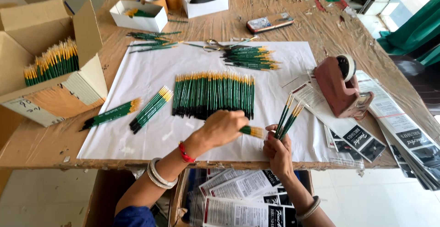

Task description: The person gathers bundles of paintbrushes and places them into clear plastic packaging sleeves, then moves the packaged brushes into a box.

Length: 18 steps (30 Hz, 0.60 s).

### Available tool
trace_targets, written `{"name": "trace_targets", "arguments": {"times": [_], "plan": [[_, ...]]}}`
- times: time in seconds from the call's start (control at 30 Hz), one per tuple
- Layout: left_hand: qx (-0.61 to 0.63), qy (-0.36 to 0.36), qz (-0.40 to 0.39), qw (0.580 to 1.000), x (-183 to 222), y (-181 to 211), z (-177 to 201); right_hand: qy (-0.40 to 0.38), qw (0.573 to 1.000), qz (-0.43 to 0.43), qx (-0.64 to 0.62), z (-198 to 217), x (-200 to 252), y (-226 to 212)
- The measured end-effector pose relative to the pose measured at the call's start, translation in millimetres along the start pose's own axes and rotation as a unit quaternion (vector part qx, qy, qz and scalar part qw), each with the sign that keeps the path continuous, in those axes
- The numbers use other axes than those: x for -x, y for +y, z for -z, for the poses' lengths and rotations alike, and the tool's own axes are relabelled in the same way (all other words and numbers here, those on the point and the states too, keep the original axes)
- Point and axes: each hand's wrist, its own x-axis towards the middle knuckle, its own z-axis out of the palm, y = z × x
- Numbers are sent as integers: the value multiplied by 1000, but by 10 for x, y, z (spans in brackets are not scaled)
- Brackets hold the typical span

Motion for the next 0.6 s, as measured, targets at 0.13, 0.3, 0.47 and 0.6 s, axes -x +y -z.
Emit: {"name": "trace_targets", "arguments": {"times": [0.13,0.3,0.47,0.6], "plan": [[-114,-75,-57,989,-52,-104,-170,37,997,-20,-66,-96,38,-110],[-169,-58,-74,981,-276,-228,-179,27,995,-32,-85,65,-7,68],[-187,-37,-81,978,-392,-319,-235,10,998,17,-65,112,-16,141],[-205,-49,-89,973,-389,-294,-239,21,996,87,-23,145,6,169]]}}
